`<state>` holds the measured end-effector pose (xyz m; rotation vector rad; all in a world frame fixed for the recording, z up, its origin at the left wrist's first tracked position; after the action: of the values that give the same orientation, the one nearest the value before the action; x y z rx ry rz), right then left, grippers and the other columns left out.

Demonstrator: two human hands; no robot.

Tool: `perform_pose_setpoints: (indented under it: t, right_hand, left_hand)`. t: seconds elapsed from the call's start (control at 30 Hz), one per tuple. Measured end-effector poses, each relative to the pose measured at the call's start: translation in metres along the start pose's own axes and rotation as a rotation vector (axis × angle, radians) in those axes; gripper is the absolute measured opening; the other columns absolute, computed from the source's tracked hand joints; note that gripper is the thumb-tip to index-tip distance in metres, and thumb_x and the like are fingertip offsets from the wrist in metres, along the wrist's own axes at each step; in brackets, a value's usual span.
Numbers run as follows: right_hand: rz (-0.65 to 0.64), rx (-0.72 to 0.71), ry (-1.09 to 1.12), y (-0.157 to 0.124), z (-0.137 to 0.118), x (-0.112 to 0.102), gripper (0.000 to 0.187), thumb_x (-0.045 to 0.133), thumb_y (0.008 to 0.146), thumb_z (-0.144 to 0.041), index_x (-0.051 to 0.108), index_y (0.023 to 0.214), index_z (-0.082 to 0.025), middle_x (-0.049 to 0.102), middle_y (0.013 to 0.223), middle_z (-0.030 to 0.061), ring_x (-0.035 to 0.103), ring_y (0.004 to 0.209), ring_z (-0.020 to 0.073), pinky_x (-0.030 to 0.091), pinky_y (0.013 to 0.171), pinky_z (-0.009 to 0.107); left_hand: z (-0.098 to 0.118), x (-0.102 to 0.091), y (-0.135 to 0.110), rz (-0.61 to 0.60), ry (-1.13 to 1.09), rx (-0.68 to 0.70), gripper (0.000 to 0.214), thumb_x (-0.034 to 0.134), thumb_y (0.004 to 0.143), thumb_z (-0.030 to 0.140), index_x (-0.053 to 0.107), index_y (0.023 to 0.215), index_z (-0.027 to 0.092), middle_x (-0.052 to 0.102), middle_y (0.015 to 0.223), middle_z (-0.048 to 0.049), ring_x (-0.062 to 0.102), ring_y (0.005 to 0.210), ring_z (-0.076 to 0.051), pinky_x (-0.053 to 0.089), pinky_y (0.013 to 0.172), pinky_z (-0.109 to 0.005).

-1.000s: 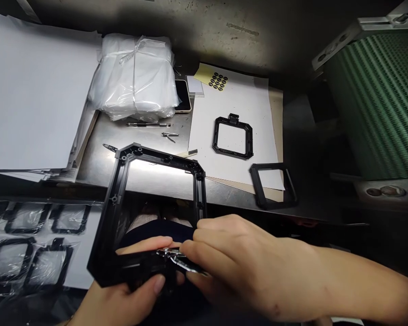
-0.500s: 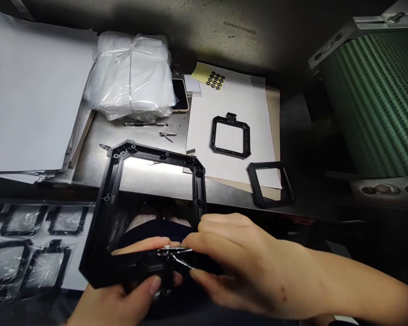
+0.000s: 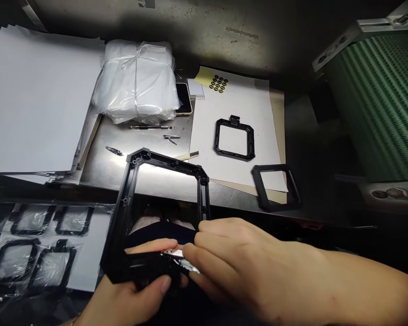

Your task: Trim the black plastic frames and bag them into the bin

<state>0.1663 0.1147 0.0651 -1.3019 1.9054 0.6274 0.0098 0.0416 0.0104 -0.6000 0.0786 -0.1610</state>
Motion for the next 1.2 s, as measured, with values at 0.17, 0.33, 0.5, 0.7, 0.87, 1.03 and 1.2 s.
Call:
perform_pose_setpoints:
  t: [0.17,0.33,0.5,0.7,0.87,1.03,1.2]
  right_hand:
    - [0.157,0.045,0.346,-0.005,0.008,0.002,0.014,0.039,0.082,-0.013,0.053,0.084,-0.014,0.051,0.056,-0.0020,0.044,0.049,0.0083,0.039,0.047,0.018]
    - [0.728,0.453,0.670,-0.029,0.041,0.006,0.013,0.048,0.082,-0.028,0.057,0.089,-0.021,0.061,0.079,0.0006,0.058,0.072,0.0118,0.048,0.061,0.019]
    - [0.700,0.568,0.984,-0.028,0.061,0.029,0.020,0.051,0.080,-0.033,0.058,0.094,-0.020,0.050,0.115,0.0087,0.050,0.102,0.0210,0.045,0.081,0.035]
    - [0.628,0.522,1.090,-0.026,0.058,0.040,0.022,0.048,0.081,-0.035,0.054,0.091,-0.017,0.056,0.064,0.0005,0.054,0.061,0.0125,0.045,0.062,0.028]
    - [0.624,0.567,0.599,-0.035,0.050,0.023,0.018,0.050,0.079,-0.033,0.055,0.088,-0.018,0.051,0.108,0.0105,0.049,0.099,0.0203,0.039,0.084,0.036]
    - [0.410,0.101,0.136,-0.022,0.017,0.007,0.015,0.052,0.076,-0.026,0.054,0.088,-0.016,0.051,0.067,-0.0004,0.047,0.060,0.0114,0.040,0.057,0.024]
    - [0.400,0.012,-0.146,-0.006,-0.006,0.016,0.017,0.052,0.077,-0.028,0.056,0.069,-0.014,0.048,0.057,-0.0017,0.042,0.053,0.0105,0.038,0.055,0.025]
  left_hand:
    - [0.004,-0.001,0.005,-0.144,0.043,-0.052,0.029,0.055,0.072,0.028,0.060,0.100,0.026,0.073,0.080,0.0012,0.065,0.078,-0.018,0.050,0.075,-0.022]
    - [0.002,0.000,0.007,-0.098,-0.047,0.063,0.030,0.053,0.071,0.013,0.060,0.096,0.029,0.073,0.073,0.0057,0.065,0.073,-0.014,0.050,0.066,-0.018]
    - [0.005,0.005,0.012,-0.169,-0.119,0.132,0.035,0.054,0.069,0.007,0.061,0.096,0.027,0.072,0.084,0.0011,0.064,0.081,-0.018,0.049,0.075,-0.026]
    - [0.002,-0.001,0.005,-0.331,-0.552,0.019,0.054,0.069,0.057,0.042,0.052,0.106,0.029,0.064,0.108,-0.0063,0.057,0.098,-0.027,0.046,0.079,-0.040]
    - [0.003,-0.001,-0.004,-0.325,-0.595,-0.166,0.030,0.061,0.071,0.032,0.051,0.097,0.025,0.071,0.090,-0.0083,0.065,0.081,-0.024,0.046,0.072,-0.034]
    - [0.009,-0.001,-0.004,-0.266,-0.580,-0.227,0.042,0.065,0.066,0.033,0.053,0.106,0.030,0.072,0.084,-0.0041,0.066,0.077,-0.024,0.049,0.070,-0.034]
    - [0.009,-0.003,-0.008,-0.177,-0.526,-0.319,0.046,0.069,0.059,0.033,0.059,0.103,0.039,0.071,0.090,0.0019,0.056,0.101,-0.026,0.050,0.074,-0.034]
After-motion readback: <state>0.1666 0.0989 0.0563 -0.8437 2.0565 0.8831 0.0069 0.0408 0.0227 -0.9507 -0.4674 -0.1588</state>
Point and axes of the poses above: each hand's wrist, its own y-axis towards the middle knuckle, its own x-axis out of the palm, z = x × y, the point moved 2 cm from there along y, towards the middle knuckle
